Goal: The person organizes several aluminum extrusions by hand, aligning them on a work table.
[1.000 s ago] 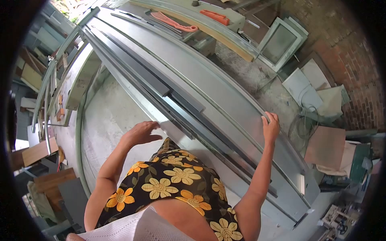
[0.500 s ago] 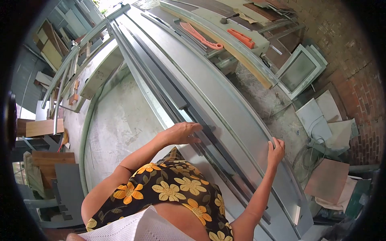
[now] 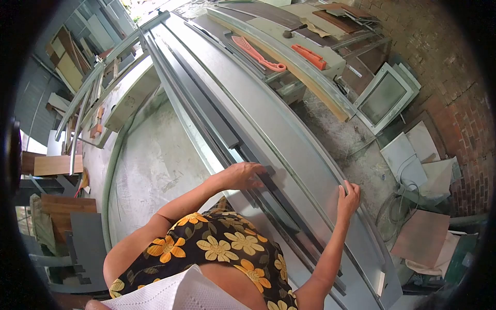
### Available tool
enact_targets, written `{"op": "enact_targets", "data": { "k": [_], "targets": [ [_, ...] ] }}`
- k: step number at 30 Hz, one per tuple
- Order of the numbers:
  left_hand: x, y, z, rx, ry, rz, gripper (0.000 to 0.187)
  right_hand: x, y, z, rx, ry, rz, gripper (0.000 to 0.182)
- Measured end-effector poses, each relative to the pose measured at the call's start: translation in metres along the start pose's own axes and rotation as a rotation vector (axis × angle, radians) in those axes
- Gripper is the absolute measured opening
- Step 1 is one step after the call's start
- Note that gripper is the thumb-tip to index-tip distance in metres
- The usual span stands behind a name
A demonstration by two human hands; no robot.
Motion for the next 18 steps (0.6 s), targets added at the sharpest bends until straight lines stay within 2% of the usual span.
{"op": "enact_targets", "data": {
  "k": [18],
  "targets": [
    [-0.001,0.003,-0.011,0.046,0.029,0.109,0.035,-0.005,-0.014,-0.007,-0.009,0.034,0.007,0.027]
  ]
}}
Point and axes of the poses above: each hand's wrist, its own z-axis away from the middle knuckle, its own y-axis out of the back of the hand, x = y × z, the point moved 7 cm from there along -z, towards the middle knuckle, and after that the axes turned 4 degrees about y, right-handed, at the moved point
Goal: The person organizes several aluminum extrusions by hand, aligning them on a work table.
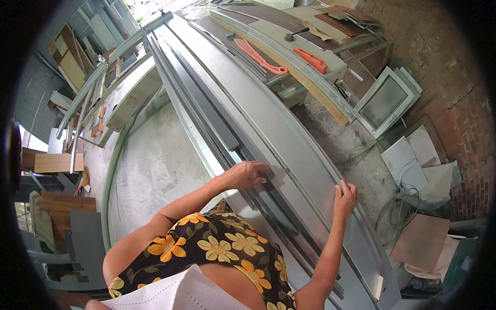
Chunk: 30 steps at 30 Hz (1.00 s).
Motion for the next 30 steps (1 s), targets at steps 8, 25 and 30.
{"op": "enact_targets", "data": {
  "k": [8,25,30],
  "targets": [
    [-0.004,0.006,0.0,0.091,0.02,0.057,0.03,0.002,0.005,0.003,-0.009,-0.018,-0.028,0.027],
    [-0.058,0.07,0.037,0.941,0.024,-0.016,0.033,0.015,0.003,0.01,-0.02,0.022,0.013,0.029],
    [-0.154,0.092,0.085,1.317,0.372,-0.131,0.057,0.011,0.004,0.009,-0.031,0.027,0.007,0.028]
  ]
}}
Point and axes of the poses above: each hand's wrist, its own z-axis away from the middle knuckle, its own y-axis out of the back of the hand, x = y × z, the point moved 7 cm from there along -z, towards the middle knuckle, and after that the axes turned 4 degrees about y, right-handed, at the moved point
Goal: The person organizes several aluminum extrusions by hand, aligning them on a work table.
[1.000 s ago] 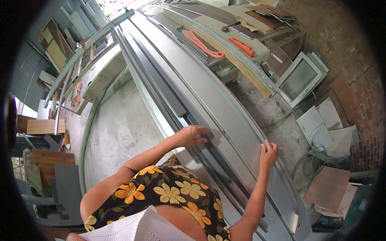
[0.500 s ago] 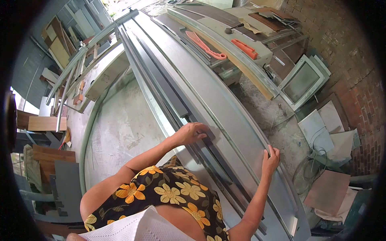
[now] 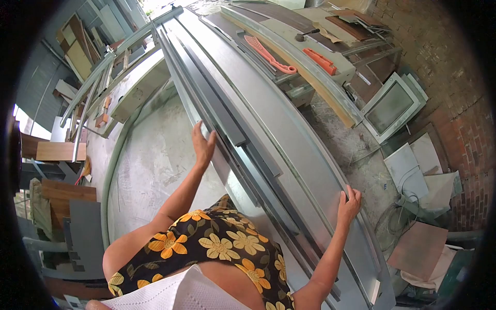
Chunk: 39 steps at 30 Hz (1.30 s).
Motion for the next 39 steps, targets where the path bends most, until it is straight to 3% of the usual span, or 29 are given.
{"op": "enact_targets", "data": {
  "k": [4,9,12,15,20,23,26,30,33,37,39],
  "targets": [
    [-0.088,-0.016,-0.013,0.018,0.254,-0.098,0.064,-0.001,0.0,-0.001,0.002,0.012,-0.019,0.029],
    [-0.129,-0.042,-0.028,-0.202,0.562,0.17,0.063,-0.006,0.002,-0.002,-0.029,-0.018,-0.038,0.035],
    [-0.167,-0.06,-0.039,-0.155,0.694,0.264,0.06,-0.042,0.017,0.002,0.15,0.024,0.078,0.043],
    [-0.176,-0.059,-0.042,-0.24,0.829,0.202,0.063,-0.101,0.031,0.011,0.134,0.123,-0.124,0.048],
    [-0.197,-0.071,-0.044,-0.294,0.804,0.089,0.08,-0.227,0.015,0.05,-0.316,0.344,-0.543,0.038],
    [-0.177,-0.064,-0.036,-0.417,0.881,0.23,0.081,-0.284,-0.014,0.074,-0.53,0.478,-0.653,0.041],
    [-0.177,-0.065,-0.034,-0.406,0.878,0.278,0.083,-0.328,-0.04,0.085,-0.484,0.758,-0.509,0.051],
    [-0.164,-0.061,-0.035,-0.39,0.845,0.238,0.086,-0.367,-0.082,0.1,-0.502,0.923,-0.432,0.068],
    [-0.19,-0.077,-0.036,-0.371,0.829,0.268,0.088,-0.381,-0.11,0.115,-0.484,1.002,-0.359,0.071],
    [-0.203,-0.092,-0.037,-0.372,0.816,0.284,0.09,-0.376,-0.129,0.124,-0.385,1.052,-0.193,0.055],
    [-0.206,-0.094,-0.033,-0.408,0.821,0.268,0.091,-0.37,-0.131,0.122,-0.401,1.015,-0.267,0.047]
  ]
}}
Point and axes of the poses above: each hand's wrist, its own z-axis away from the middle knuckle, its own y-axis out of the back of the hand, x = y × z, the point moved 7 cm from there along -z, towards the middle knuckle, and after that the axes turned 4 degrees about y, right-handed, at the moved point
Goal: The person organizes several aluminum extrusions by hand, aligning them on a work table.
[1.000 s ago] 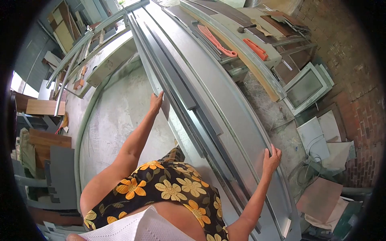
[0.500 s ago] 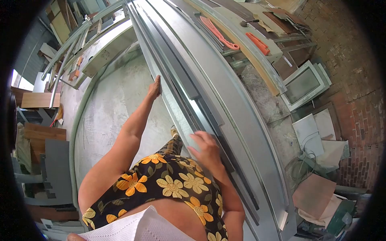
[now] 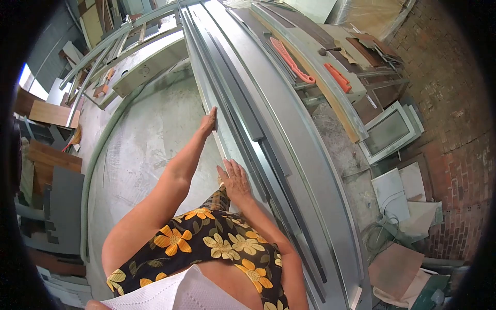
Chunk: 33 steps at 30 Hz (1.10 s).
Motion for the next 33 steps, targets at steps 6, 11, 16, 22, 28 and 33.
{"op": "enact_targets", "data": {
  "k": [6,11,16,22,28,33],
  "targets": [
    [-0.005,-0.003,0.009,0.012,0.004,0.006,0.095,0.003,0.008,0.02,0.031,0.004,-0.053,0.04],
    [-0.018,-0.008,0.009,0.03,0.01,-0.017,0.096,0.001,0.01,0.032,0.013,-0.008,-0.106,0.043],
    [-0.013,-0.01,0.035,0.058,0.001,0.036,0.093,-0.004,0.018,0.045,-0.008,-0.03,-0.13,0.042],
    [-0.01,-0.014,0.066,0.031,-0.021,-0.023,0.089,-0.01,0.028,0.06,-0.046,-0.046,-0.145,0.04],
    [-0.021,-0.025,0.078,-0.026,0.001,0.058,0.086,-0.014,0.041,0.079,-0.031,-0.108,-0.289,0.038],
    [-0.015,-0.024,0.109,-0.072,0.024,0.04,0.083,-0.008,0.036,0.096,-0.046,-0.131,-0.316,0.035]
  ]
}}
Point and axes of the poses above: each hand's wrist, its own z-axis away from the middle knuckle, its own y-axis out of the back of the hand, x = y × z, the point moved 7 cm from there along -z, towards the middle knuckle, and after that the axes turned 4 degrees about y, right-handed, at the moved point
